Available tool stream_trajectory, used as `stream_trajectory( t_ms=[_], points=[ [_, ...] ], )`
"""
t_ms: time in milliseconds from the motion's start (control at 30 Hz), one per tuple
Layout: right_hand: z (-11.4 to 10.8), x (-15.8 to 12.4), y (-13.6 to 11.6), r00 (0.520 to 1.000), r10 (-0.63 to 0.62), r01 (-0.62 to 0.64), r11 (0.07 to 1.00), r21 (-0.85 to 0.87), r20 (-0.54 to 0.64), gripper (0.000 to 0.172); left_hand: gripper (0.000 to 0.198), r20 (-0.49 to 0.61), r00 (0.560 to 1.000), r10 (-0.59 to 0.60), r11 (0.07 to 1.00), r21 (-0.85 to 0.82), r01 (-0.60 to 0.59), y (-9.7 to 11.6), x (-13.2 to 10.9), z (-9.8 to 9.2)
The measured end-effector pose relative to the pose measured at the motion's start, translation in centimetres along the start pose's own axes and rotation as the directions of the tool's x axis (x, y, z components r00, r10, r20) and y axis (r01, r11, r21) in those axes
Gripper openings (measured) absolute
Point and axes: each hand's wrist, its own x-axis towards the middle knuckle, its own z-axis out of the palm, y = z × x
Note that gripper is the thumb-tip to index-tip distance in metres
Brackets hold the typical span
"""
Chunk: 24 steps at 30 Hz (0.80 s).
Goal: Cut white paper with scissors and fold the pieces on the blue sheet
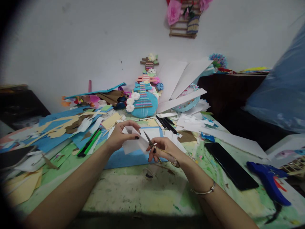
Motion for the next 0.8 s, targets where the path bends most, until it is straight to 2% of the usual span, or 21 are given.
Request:
stream_trajectory(
  t_ms=[433, 600, 800],
  points=[
    [0.16, 0.12, 0.18, 1.000, -0.001, 0.001, 1.000, 0.012, -0.001, 0.052, 0.036, 0.082, 0.997, 0.012, 0.999, 0.039, -0.015, 0.26, -0.22, -0.03],
    [0.29, 0.26, 0.34, 0.999, 0.001, 0.000, 1.000, 0.021, -0.047, 0.050, 0.037, 0.073, 0.997, 0.024, 0.998, 0.054, -0.028, 0.11, -0.11, -0.22],
    [0.39, 0.37, 0.68, 0.991, 0.062, -0.061, 0.998, 0.012, -0.119, 0.049, 0.036, 0.054, 0.998, 0.037, 0.995, 0.093, -0.041, 0.13, 0.02, -0.44]
  ],
)
